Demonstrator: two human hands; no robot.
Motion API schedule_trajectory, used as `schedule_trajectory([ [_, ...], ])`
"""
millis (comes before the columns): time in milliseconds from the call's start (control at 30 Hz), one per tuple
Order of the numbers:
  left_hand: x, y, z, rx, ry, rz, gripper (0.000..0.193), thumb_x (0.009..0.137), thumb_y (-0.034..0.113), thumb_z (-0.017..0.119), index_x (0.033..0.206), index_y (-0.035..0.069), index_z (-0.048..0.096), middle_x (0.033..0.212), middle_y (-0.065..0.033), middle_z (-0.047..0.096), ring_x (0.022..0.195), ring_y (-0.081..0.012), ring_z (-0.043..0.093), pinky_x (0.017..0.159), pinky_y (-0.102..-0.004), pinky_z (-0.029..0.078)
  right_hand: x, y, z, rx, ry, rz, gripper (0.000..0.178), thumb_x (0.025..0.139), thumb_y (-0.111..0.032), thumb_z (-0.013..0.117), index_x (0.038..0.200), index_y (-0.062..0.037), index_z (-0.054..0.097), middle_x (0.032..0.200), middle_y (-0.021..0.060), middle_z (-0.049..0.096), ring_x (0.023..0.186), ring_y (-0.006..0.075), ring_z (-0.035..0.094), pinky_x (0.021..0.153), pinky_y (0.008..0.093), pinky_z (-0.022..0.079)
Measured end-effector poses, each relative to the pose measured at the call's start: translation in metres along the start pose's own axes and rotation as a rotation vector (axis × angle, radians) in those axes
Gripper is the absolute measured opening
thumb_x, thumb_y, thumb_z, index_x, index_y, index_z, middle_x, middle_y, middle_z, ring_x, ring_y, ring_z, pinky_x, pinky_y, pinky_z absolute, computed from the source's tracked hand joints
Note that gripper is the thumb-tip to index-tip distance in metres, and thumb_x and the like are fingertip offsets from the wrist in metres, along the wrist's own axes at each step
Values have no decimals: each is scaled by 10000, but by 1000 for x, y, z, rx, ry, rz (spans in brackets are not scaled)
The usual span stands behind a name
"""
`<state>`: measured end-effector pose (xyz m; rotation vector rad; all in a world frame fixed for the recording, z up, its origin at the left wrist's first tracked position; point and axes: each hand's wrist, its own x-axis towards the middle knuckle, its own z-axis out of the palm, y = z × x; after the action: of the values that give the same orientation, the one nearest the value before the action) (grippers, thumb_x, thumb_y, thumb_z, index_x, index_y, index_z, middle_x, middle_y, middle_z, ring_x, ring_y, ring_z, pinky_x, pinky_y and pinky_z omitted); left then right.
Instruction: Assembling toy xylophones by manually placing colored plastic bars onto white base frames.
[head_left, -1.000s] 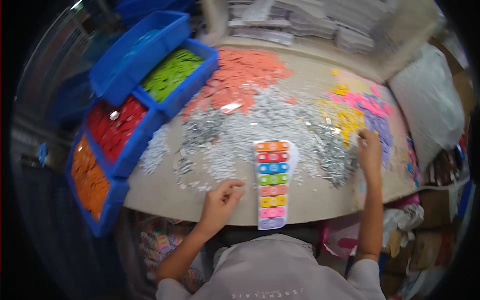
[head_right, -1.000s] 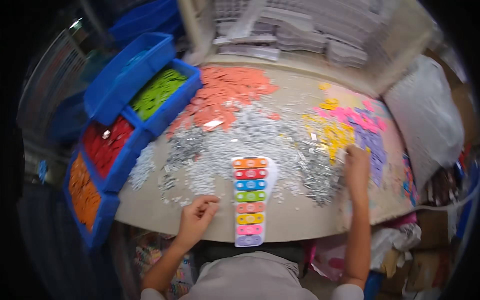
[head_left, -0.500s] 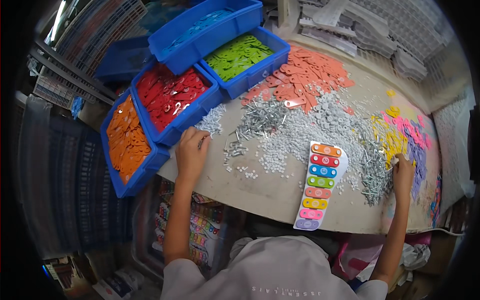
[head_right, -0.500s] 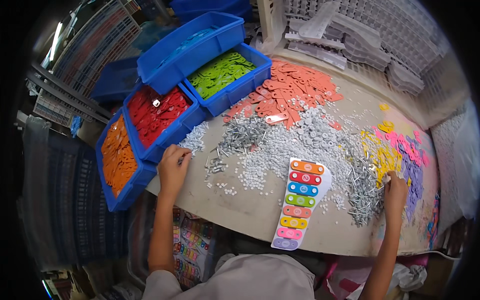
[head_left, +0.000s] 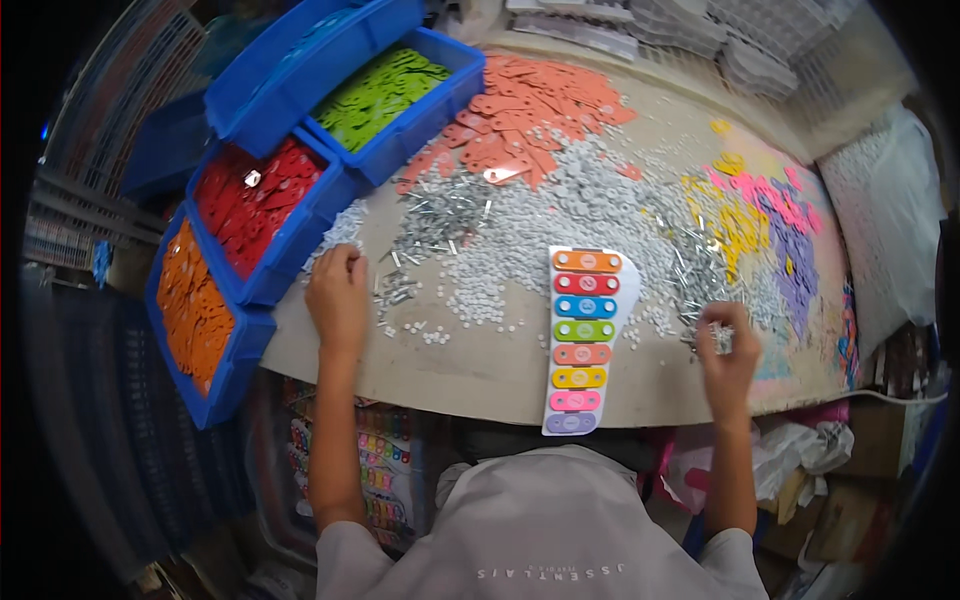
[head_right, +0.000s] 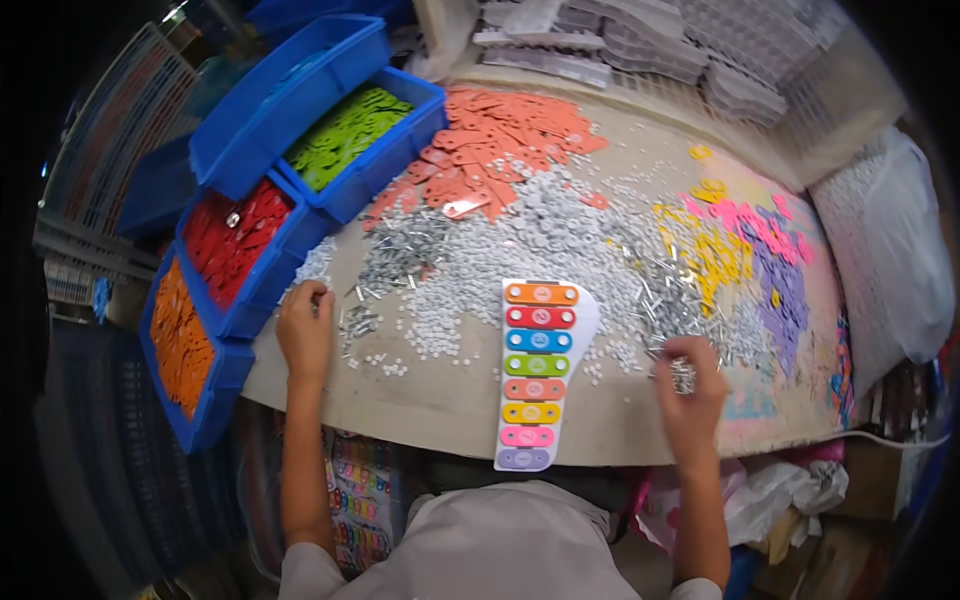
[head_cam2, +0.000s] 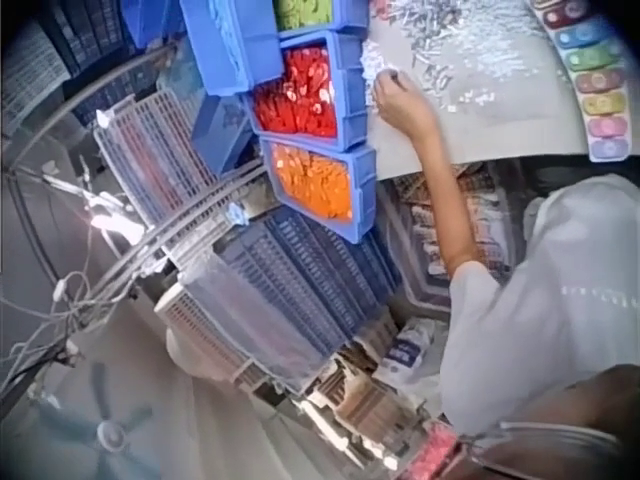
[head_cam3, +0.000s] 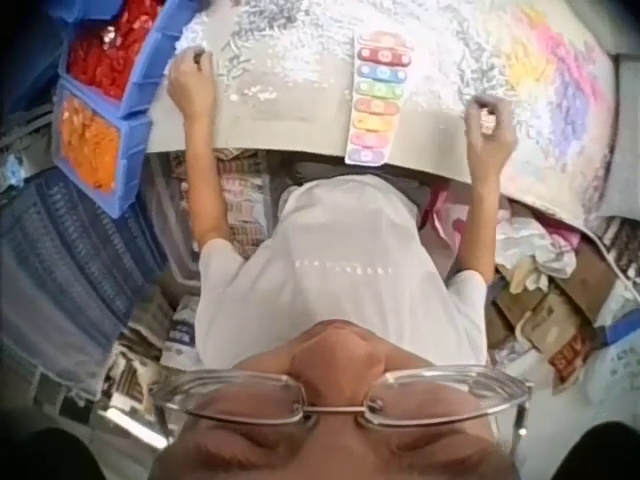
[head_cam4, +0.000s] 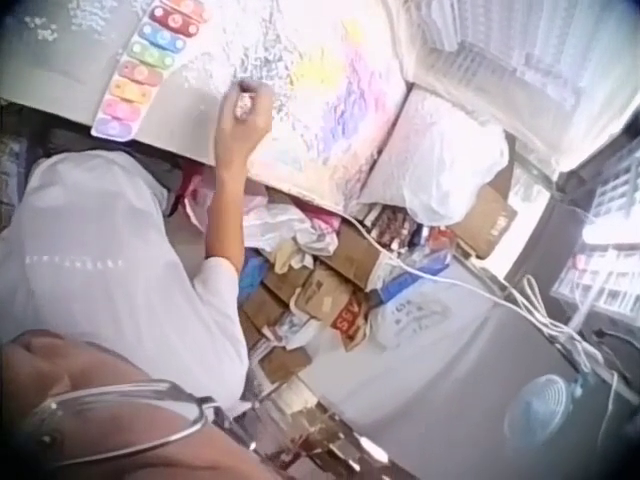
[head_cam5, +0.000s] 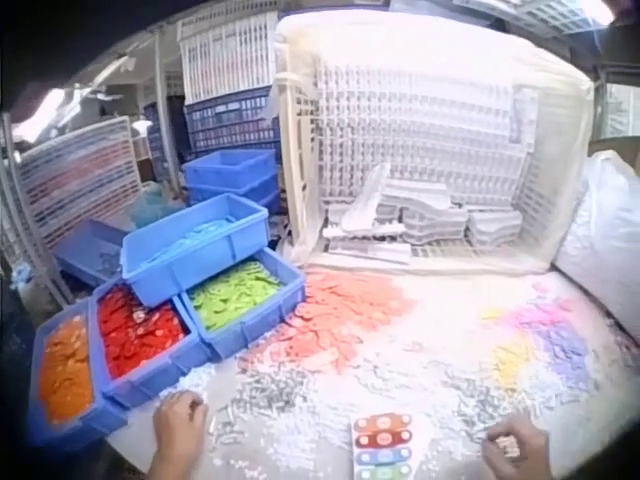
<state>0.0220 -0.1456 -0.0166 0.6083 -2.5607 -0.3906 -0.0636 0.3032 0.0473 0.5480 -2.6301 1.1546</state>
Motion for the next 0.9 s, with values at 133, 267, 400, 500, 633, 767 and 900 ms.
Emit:
schedule_trajectory([
  [133,4,0,4,4,-41,-108,107,891,134,700,900,37,657,833,-106,674,786,-294,651,715,-403,497,-25,-26,31,138,-100,-42,147,822,81,691,926,3,623,917,108,655,877,235,648,798,330,508],
  [267,-1,0,2,17,-55,-89,123,904,148,693,923,43,632,817,-110,666,738,-296,643,671,-406,496,-33,-31,49,160,-111,-127,170,797,87,710,907,-7,620,944,121,671,910,277,640,807,356,506],
  [400,-13,38,-26,-335,-175,-240,106,943,104,661,922,10,615,784,-64,676,715,-143,635,639,-306,480,-36,-31,60,176,-104,-133,199,773,88,735,897,-11,615,945,121,671,921,288,629,807,369,500],
  [500,-34,76,-30,-896,-293,-275,68,938,58,657,964,-4,647,789,-36,686,700,-77,612,611,-230,459,-37,-28,65,194,-127,-139,222,738,77,751,892,-17,621,980,111,666,924,309,612,795,391,491],
  [633,-56,112,-34,-1192,-837,-447,215,935,45,684,1142,-9,694,884,-72,730,695,-63,629,576,-198,472,-37,-28,66,80,-127,-236,220,735,63,772,875,-25,627,950,101,666,887,304,606,775,386,491],
  [767,-71,134,-12,-1395,-984,-580,174,929,35,684,1088,-33,692,829,-93,723,653,-71,630,529,-191,482,-34,-36,66,76,-99,-241,179,777,37,774,850,-31,626,899,78,651,809,233,608,708,349,486],
  [900,-71,141,2,-1483,-1083,-555,155,926,32,694,1062,-39,675,821,-83,711,654,-64,618,523,-176,471,-48,-30,66,321,-236,249,169,867,-35,759,855,-34,590,851,61,631,726,119,589,615,279,461],
])
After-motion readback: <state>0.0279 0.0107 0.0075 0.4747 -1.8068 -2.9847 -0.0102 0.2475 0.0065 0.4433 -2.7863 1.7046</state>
